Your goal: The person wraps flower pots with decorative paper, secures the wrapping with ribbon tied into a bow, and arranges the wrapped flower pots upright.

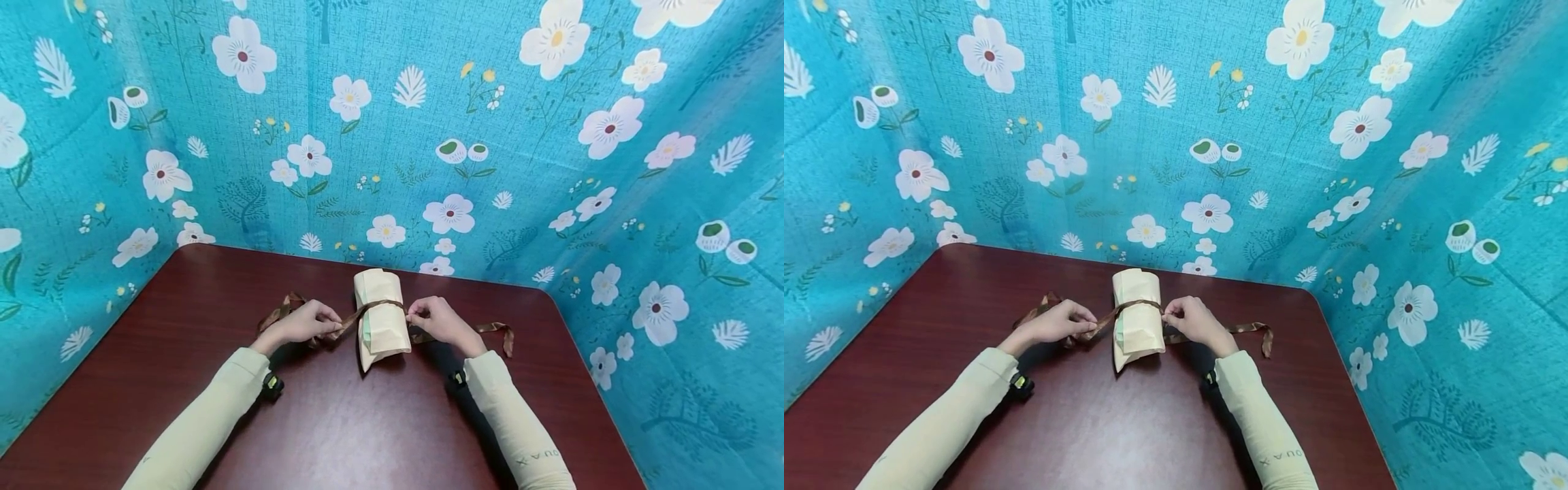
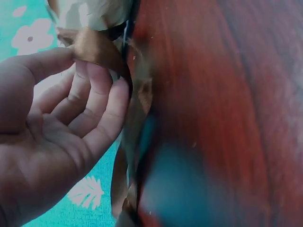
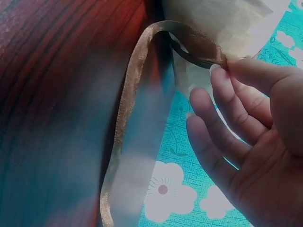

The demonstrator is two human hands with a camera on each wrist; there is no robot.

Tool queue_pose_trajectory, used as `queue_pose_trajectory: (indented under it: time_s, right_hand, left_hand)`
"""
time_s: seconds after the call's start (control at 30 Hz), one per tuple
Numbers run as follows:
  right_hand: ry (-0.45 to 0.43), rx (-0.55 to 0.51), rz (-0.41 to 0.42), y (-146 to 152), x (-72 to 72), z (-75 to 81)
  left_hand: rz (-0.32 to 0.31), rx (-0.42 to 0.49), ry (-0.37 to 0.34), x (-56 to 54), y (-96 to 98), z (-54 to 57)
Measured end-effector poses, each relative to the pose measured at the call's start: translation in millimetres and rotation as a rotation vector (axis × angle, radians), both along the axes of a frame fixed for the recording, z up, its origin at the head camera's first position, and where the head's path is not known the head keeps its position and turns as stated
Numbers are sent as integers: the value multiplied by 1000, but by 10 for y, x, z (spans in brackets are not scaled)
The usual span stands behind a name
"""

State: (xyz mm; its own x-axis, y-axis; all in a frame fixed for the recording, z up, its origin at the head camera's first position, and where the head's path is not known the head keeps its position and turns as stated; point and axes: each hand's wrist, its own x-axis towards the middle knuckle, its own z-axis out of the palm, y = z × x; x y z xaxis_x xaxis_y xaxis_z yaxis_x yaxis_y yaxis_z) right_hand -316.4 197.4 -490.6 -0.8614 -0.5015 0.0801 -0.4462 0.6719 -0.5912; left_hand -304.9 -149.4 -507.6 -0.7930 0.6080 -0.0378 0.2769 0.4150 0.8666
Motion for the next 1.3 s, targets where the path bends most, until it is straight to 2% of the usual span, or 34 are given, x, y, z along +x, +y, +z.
queue_pose_trajectory:
  time_s: [0.23, 0.37, 0.43, 0.5, 0.6, 0.73, 0.83, 1.1, 1.2, 1.3]
  right_hand:
    - [-17, -12, -1, 6, 13, 1]
    - [-20, -16, 4, 1, 24, 21]
    - [-18, -17, 7, -4, 29, 28]
    - [-15, -17, 7, -7, 32, 32]
    - [-17, -17, 9, -13, 36, 34]
    - [-20, -14, 9, -21, 37, 30]
    - [-17, -9, 7, -20, 44, 39]
    - [-2, -1, 12, -11, 61, 68]
    - [-6, -8, 14, -20, 62, 62]
    - [-9, -17, 19, -35, 64, 47]
  left_hand:
    - [-126, -7, -107, 38, -91, 81]
    - [-180, 61, -173, 98, -108, 143]
    - [-190, 105, -176, 127, -100, 174]
    - [-181, 160, -167, 143, -81, 204]
    - [-133, 239, -105, 150, -42, 252]
    - [-38, 353, -62, 148, -1, 315]
    - [24, 437, -61, 165, 21, 366]
    - [42, 596, -43, 225, 214, 488]
    - [69, 641, -21, 205, 349, 515]
    - [110, 678, 29, 168, 478, 543]
